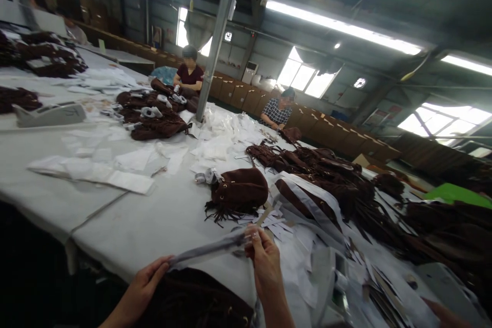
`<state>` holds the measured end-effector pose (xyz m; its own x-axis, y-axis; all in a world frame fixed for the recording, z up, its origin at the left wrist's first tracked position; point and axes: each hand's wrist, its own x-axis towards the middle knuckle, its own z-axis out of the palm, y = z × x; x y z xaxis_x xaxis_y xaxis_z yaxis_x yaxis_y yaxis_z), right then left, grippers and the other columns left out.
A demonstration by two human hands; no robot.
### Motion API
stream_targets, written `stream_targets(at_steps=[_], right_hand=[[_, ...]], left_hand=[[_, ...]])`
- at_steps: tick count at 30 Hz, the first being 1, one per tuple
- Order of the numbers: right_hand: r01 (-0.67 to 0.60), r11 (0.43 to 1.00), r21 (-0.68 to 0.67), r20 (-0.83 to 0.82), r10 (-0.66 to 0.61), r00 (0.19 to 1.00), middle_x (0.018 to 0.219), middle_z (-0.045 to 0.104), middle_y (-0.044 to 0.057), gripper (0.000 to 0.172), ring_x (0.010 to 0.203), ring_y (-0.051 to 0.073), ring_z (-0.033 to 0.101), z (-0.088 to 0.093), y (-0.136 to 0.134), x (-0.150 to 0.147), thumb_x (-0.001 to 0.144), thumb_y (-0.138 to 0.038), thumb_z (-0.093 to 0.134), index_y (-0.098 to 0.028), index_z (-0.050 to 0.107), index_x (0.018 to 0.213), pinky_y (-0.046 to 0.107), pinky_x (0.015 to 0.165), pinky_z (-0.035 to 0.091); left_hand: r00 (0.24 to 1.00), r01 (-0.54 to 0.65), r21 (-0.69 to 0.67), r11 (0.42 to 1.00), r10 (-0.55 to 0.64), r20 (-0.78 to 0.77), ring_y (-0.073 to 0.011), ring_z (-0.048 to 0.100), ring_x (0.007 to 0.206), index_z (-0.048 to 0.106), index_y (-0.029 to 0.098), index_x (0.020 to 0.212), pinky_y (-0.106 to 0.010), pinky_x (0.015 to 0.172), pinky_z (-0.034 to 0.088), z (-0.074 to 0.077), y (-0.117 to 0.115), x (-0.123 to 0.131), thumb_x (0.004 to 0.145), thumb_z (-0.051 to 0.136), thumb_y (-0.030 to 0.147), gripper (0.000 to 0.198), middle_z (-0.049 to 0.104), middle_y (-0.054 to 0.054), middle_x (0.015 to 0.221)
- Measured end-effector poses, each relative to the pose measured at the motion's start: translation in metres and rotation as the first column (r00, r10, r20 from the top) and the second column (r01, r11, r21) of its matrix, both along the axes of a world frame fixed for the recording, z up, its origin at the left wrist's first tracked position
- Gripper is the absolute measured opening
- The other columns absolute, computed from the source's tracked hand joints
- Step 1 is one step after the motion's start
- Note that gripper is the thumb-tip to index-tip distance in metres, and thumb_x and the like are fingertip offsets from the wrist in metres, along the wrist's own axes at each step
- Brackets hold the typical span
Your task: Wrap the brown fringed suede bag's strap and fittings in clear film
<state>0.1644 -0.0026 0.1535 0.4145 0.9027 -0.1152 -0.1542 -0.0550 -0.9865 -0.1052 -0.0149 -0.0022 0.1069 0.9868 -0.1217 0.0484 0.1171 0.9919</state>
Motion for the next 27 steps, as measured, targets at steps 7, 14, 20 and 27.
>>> stream_targets(at_steps=[7, 14, 20, 27], right_hand=[[-0.047, 0.999, -0.021, 0.134, 0.050, 0.990, 0.061, 0.058, -0.001, 0.041, 0.050, 0.008, 0.045, 0.001, -0.009, 0.003, 0.067, -0.048, 0.072, -0.014, 0.068, 0.089, 0.021, 0.047, 0.036], [-0.027, 0.999, 0.044, 0.348, 0.010, 0.937, 0.061, 0.058, 0.000, 0.032, 0.052, 0.011, 0.046, 0.009, -0.011, -0.005, 0.074, -0.045, 0.065, -0.015, 0.070, 0.085, 0.022, 0.049, 0.039], [-0.096, 0.994, 0.053, 0.345, 0.072, 0.936, 0.064, 0.063, 0.001, 0.029, 0.054, 0.012, 0.049, 0.034, -0.016, -0.027, 0.075, -0.042, 0.065, -0.016, 0.070, 0.087, 0.024, 0.051, 0.042], [-0.116, 0.993, 0.028, 0.040, 0.115, 0.993, 0.058, 0.061, 0.002, 0.038, 0.049, 0.010, 0.050, 0.030, -0.021, -0.014, 0.073, -0.052, 0.066, -0.013, 0.067, 0.079, 0.023, 0.046, 0.040]], left_hand=[[0.997, 0.017, 0.065, 0.998, -0.011, -0.080, -0.0294, 0.058, 0.109, 0.071, 0.024, 0.102, -0.044, 0.106, 0.034, 0.002, -0.009, -0.003, 0.079, 0.057, 0.053, 0.040, 0.069, -0.005, 0.107], [0.980, 0.107, 0.064, 0.992, -0.094, -0.174, -0.0317, 0.056, 0.110, 0.073, 0.024, 0.097, -0.040, 0.103, 0.037, 0.079, 0.041, -0.015, 0.067, 0.067, 0.055, 0.043, 0.068, -0.006, 0.109], [0.865, 0.487, 0.318, 0.814, -0.499, -0.048, -0.0268, 0.060, 0.090, 0.071, 0.019, 0.098, -0.031, 0.083, 0.045, 0.187, 0.066, 0.064, 0.069, 0.071, 0.038, 0.035, 0.069, -0.008, 0.096], [0.728, 0.647, 0.202, 0.735, -0.675, 0.122, -0.0089, 0.029, 0.044, 0.065, 0.013, 0.076, -0.023, 0.043, 0.020, 0.168, 0.048, 0.105, 0.086, 0.044, 0.055, 0.047, 0.041, 0.003, 0.051]])
